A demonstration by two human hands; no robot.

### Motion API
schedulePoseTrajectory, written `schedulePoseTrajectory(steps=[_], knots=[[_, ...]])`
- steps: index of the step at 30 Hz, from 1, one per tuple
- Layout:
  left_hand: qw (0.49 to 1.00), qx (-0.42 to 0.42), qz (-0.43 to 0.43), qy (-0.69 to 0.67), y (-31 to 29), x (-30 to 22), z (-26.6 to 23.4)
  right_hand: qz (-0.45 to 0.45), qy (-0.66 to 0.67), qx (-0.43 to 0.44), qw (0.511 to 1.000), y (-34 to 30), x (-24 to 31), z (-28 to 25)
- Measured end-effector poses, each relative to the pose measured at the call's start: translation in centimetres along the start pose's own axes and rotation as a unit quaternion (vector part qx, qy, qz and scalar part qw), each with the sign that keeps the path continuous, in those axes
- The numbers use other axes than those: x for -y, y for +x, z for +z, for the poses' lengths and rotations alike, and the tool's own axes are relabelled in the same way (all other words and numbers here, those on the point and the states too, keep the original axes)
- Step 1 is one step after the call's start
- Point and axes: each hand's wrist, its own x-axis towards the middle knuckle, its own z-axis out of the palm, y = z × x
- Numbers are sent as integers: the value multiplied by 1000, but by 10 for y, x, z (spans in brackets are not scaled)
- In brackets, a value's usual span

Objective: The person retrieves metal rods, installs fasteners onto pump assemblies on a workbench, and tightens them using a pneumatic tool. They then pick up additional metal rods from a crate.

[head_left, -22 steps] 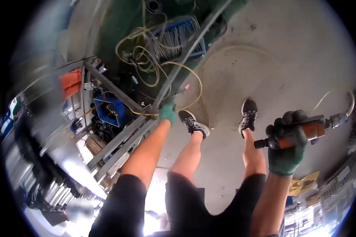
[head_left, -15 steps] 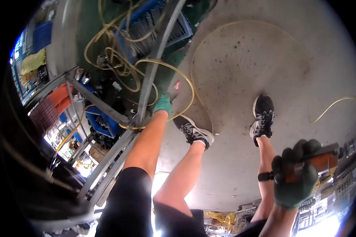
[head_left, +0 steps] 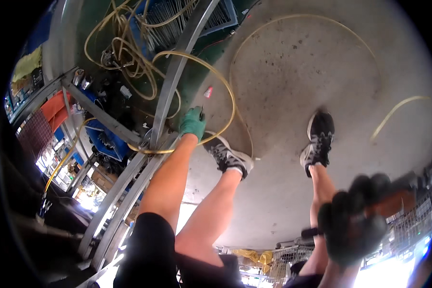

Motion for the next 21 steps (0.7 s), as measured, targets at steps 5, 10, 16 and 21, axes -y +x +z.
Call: schedulePoseTrajectory(steps=[5,10,16,21], knots=[[910,-35,14,-413,-135,-118,-122,-31,2,76,997,-37,39,41],[891,-33,198,-408,-309,-225,-459,-79,7,214,974,-146,141,193],[896,-123,224,-364,-459,-240,-691,-60,47,370,926,-309,224,370],[859,-256,248,-368,-537,-222,-739,-19,-15,469,883,-388,231,433]])
